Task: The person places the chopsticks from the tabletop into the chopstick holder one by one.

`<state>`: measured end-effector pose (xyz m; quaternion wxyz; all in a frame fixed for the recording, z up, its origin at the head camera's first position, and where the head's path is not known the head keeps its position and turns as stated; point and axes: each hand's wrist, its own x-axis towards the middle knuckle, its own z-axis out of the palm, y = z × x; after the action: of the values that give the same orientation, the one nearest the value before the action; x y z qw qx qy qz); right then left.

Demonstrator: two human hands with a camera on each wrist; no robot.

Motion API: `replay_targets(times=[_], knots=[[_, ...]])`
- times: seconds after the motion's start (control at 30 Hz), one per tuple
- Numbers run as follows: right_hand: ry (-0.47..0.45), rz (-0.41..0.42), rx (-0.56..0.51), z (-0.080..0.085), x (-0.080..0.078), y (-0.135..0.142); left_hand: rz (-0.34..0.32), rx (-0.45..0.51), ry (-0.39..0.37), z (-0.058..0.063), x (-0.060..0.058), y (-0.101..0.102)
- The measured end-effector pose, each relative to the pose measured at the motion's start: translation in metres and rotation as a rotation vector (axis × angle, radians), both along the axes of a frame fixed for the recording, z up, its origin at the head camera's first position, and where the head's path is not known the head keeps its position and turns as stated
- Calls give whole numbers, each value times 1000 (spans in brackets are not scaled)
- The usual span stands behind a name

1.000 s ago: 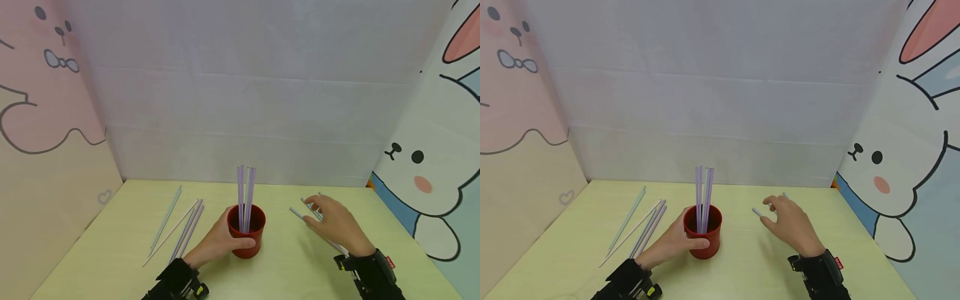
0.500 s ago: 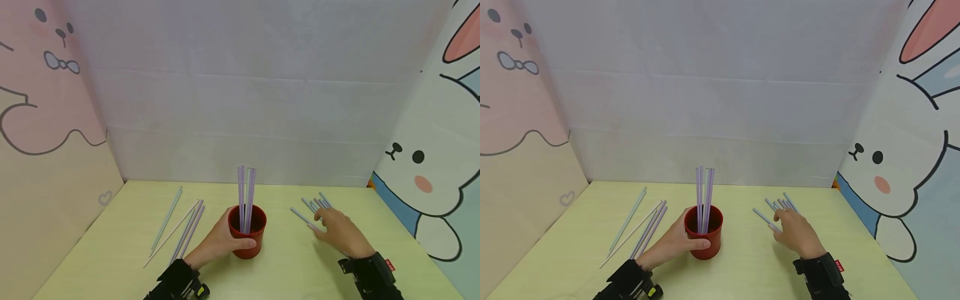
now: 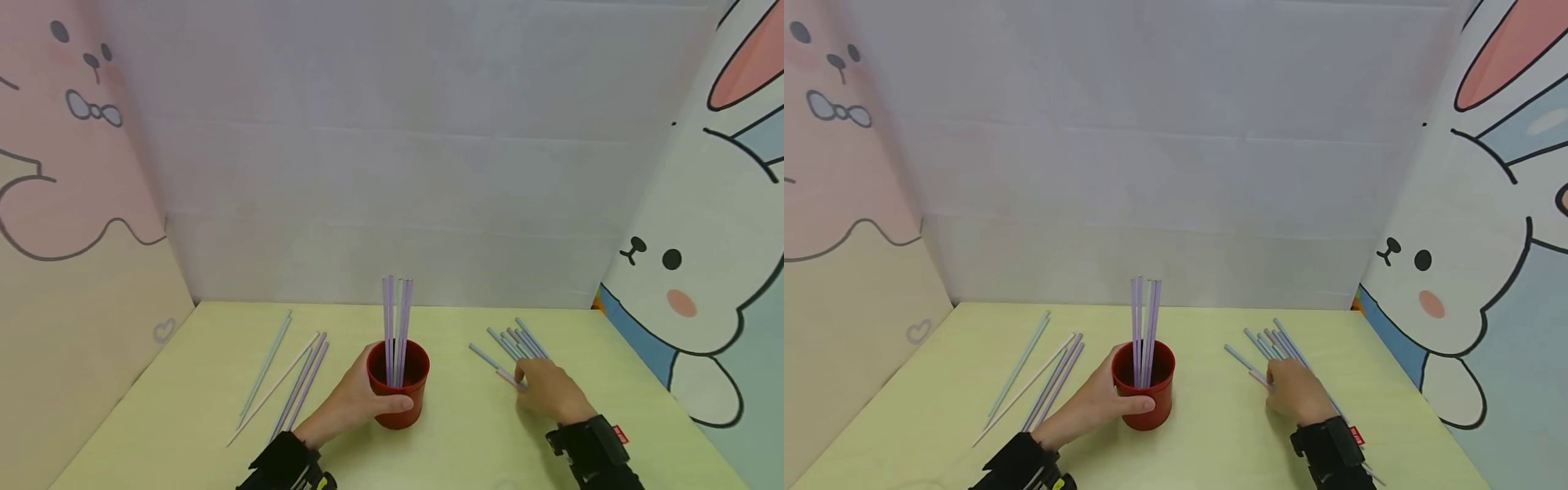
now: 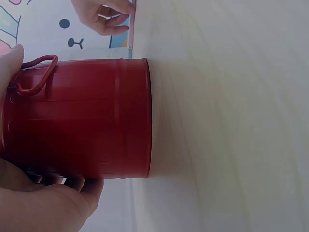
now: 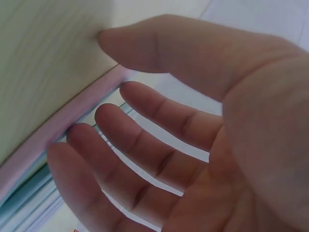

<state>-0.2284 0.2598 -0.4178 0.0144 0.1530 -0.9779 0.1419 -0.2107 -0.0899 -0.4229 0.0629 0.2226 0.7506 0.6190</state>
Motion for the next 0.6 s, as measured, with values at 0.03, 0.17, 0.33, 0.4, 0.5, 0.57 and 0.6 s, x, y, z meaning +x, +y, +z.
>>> replay_targets(times=[0.03,0.17,0.33,0.4,0.5,0.57,0.6], knots=[[0,4,5,-1,0,-1,6,-4,3,-4,-1,-1],[-7,0,3,-3,1,-5,26,-16,10,-22,-7,-4],[3,1,-2,-3,2,-7,28,-11,14,-25,-10,-4],[11,6,-3,-3,1,-7,24,-6,10,-22,-10,-3],[19,12,-3,-4,0,-5,17,-9,-4,-13,-7,-1],[24,23,-3,-6,-1,-6,10,-10,-13,-5,-3,-1],[24,30,-2,-6,-1,-6,9,-13,-17,-1,-1,-1]])
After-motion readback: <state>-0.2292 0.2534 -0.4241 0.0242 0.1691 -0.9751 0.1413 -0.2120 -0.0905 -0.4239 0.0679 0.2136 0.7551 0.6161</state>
